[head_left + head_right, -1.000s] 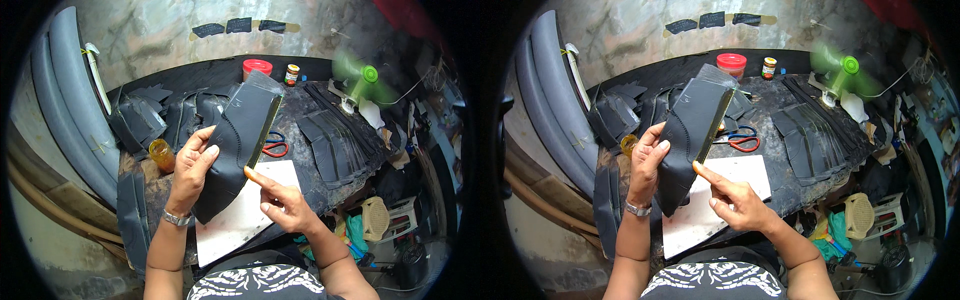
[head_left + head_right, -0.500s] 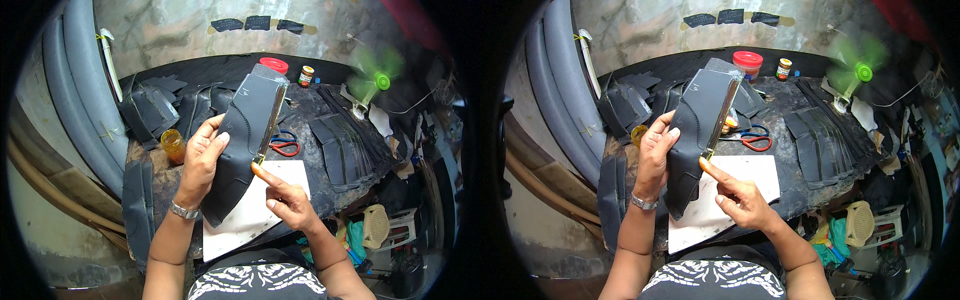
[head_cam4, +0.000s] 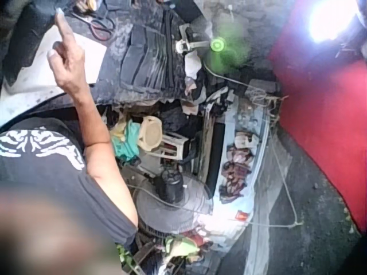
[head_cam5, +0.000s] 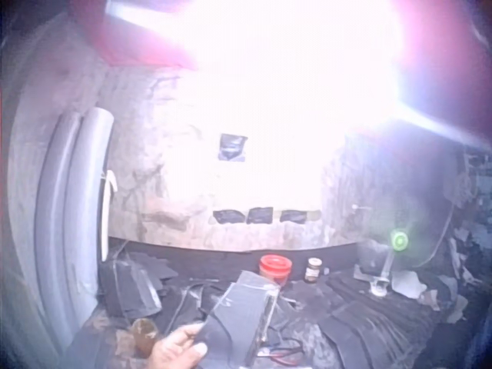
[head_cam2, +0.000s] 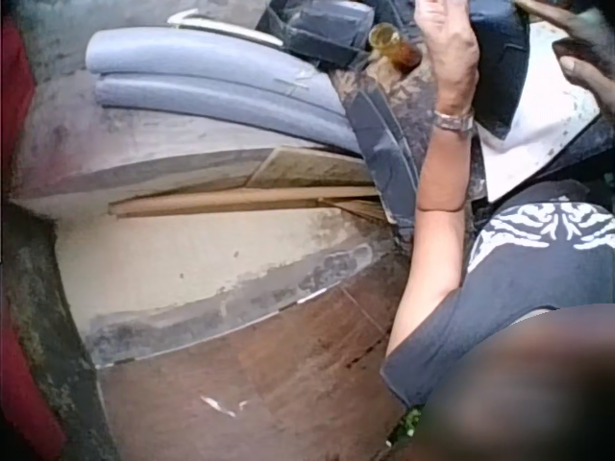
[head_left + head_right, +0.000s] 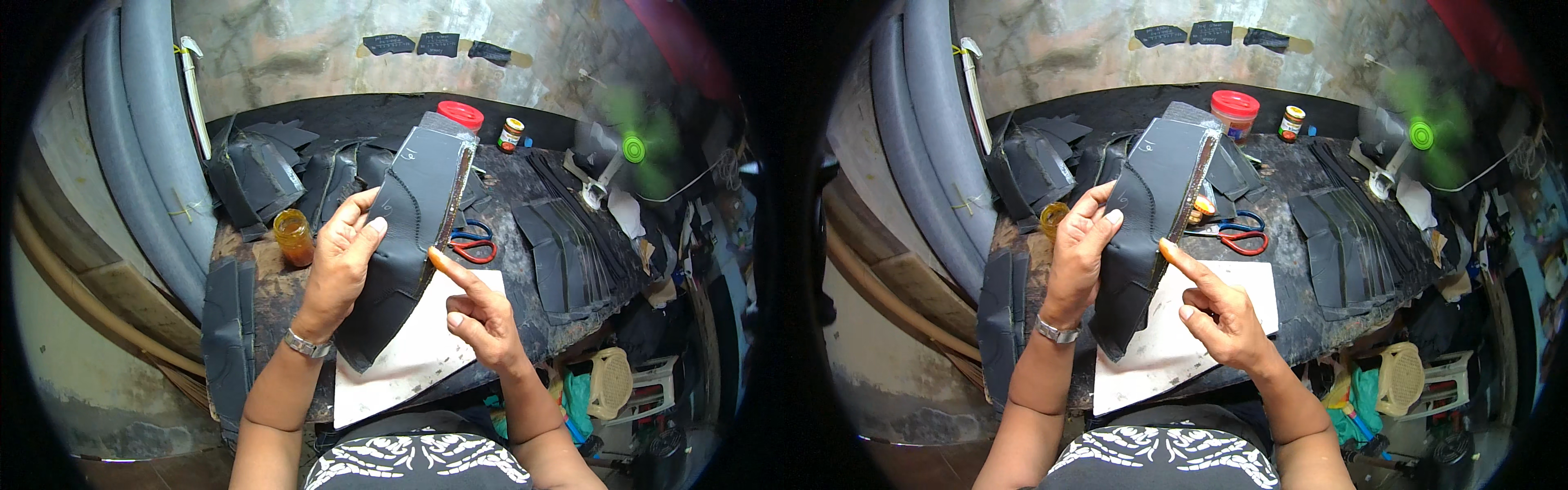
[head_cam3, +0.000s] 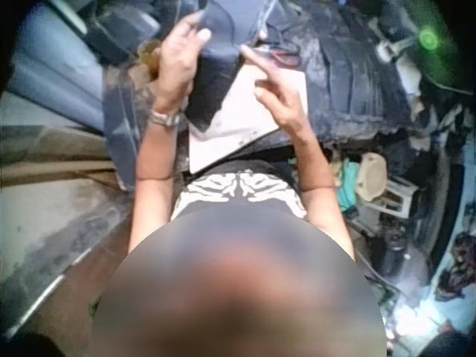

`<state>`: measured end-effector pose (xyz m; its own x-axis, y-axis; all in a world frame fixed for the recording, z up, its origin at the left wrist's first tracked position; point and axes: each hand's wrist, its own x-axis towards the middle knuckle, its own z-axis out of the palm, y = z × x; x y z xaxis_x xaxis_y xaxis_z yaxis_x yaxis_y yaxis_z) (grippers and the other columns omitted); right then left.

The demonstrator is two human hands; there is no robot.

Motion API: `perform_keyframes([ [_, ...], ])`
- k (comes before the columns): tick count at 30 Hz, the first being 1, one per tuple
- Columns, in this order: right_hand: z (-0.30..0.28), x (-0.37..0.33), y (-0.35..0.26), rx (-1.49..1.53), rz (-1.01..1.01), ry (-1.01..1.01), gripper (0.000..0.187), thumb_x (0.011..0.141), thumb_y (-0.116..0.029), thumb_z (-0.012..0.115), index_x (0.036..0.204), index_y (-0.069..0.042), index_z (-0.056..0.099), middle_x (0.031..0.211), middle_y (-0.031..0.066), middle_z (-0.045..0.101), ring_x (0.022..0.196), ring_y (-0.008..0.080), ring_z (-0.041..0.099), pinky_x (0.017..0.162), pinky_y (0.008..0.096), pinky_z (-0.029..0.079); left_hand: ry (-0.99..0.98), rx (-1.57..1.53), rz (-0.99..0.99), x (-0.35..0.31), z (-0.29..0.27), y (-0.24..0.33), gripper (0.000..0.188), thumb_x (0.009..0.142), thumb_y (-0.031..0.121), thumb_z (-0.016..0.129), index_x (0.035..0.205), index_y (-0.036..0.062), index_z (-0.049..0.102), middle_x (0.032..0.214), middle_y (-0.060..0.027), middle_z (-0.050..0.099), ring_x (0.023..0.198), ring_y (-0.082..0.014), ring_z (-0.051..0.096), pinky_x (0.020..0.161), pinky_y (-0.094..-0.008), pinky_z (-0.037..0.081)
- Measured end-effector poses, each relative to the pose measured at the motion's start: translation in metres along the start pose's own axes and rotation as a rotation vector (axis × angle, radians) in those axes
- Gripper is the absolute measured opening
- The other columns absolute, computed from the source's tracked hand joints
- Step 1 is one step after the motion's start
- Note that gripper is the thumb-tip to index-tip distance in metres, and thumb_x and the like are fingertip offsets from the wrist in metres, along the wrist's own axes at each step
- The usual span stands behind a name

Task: The person repeatedly applies a brown adhesive from a small jar onto the edges of black leather pieces using a brush. They spread the glue along seams, flip the pieces, and inspect the coated edges before setting them aside on the workbench.

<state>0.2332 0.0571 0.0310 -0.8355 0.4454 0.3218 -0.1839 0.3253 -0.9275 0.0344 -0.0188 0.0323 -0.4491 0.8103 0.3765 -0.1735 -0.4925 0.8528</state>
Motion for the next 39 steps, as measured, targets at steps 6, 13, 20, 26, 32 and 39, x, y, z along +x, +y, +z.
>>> perform_keyframes([
  [6, 0.01, 0.003, 0.001, -0.184, -0.1, -0.013, 0.068, 0.081, -0.001, 0.051, 0.149, 0.002, 0.04, 0.062, -0.0002, 0.043, 0.052, 0.0069, 0.037, 0.052, 0.0238, 0.033, 0.004, -0.021, -0.013, -0.001, 0.0, 0.0, 0.034, 0.1, 0.001, 0.046, 0.133, -0.0059, 0.048, 0.124, -0.011, 0.063, 0.11, -0.0109, 0.06, 0.098, -0.025, 0.046],
  [13, 0.013, 0.004, 0.003, -0.339, -0.179, -0.026, 0.074, 0.077, 0.007, 0.053, 0.149, -0.004, 0.043, 0.058, 0.0044, 0.048, 0.048, 0.0136, 0.049, 0.054, 0.0272, 0.044, 0.005, -0.041, -0.018, 0.0, -0.002, 0.0, 0.034, 0.1, 0.001, 0.046, 0.132, -0.0058, 0.049, 0.123, -0.0111, 0.063, 0.109, -0.0109, 0.06, 0.098, -0.0253, 0.046],
  [20, 0.014, 0.008, 0.005, -0.632, -0.359, 0.008, 0.08, 0.066, 0.007, 0.057, 0.144, -0.008, 0.051, 0.063, 0.0068, 0.057, 0.05, 0.0219, 0.057, 0.055, 0.0335, 0.05, 0.015, -0.053, -0.029, 0.001, -0.004, 0.0, 0.033, 0.099, 0.0, 0.046, 0.131, -0.0055, 0.05, 0.12, -0.011, 0.065, 0.106, -0.0104, 0.062, 0.095, -0.0249, 0.048],
  [26, 0.009, 0.004, 0.009, -0.944, -0.466, -0.012, 0.078, 0.062, 0.004, 0.06, 0.139, -0.007, 0.057, 0.058, 0.0028, 0.048, 0.05, 0.0197, 0.054, 0.049, 0.0332, 0.045, 0.047, -0.066, -0.045, 0.002, -0.007, 0.0, 0.033, 0.099, -0.001, 0.047, 0.131, -0.0058, 0.049, 0.119, -0.0112, 0.065, 0.105, -0.0104, 0.062, 0.095, -0.0242, 0.048],
  [32, 0.0, -0.002, 0.002, -0.259, -0.302, 0.002, 0.061, 0.075, 0.002, 0.058, 0.136, -0.001, 0.058, 0.062, -0.0005, 0.045, 0.049, 0.0096, 0.044, 0.049, 0.0265, 0.037, 0.06, -0.017, -0.043, 0.003, -0.009, 0.002, 0.033, 0.099, -0.001, 0.047, 0.131, -0.0063, 0.049, 0.12, -0.0116, 0.065, 0.107, -0.0106, 0.061, 0.096, -0.0245, 0.047],
  [39, -0.01, 0.01, -0.001, 0.901, 0.115, -0.166, 0.083, 0.085, -0.015, 0.056, 0.155, 0.005, 0.018, 0.054, -0.0004, 0.038, 0.046, 0.007, 0.031, 0.043, 0.0249, 0.029, 0.051, 0.045, -0.03, 0.001, -0.004, 0.008, 0.034, 0.099, 0.0, 0.046, 0.132, -0.007, 0.048, 0.121, -0.0116, 0.064, 0.109, -0.011, 0.06, 0.097, -0.0245, 0.046],
])
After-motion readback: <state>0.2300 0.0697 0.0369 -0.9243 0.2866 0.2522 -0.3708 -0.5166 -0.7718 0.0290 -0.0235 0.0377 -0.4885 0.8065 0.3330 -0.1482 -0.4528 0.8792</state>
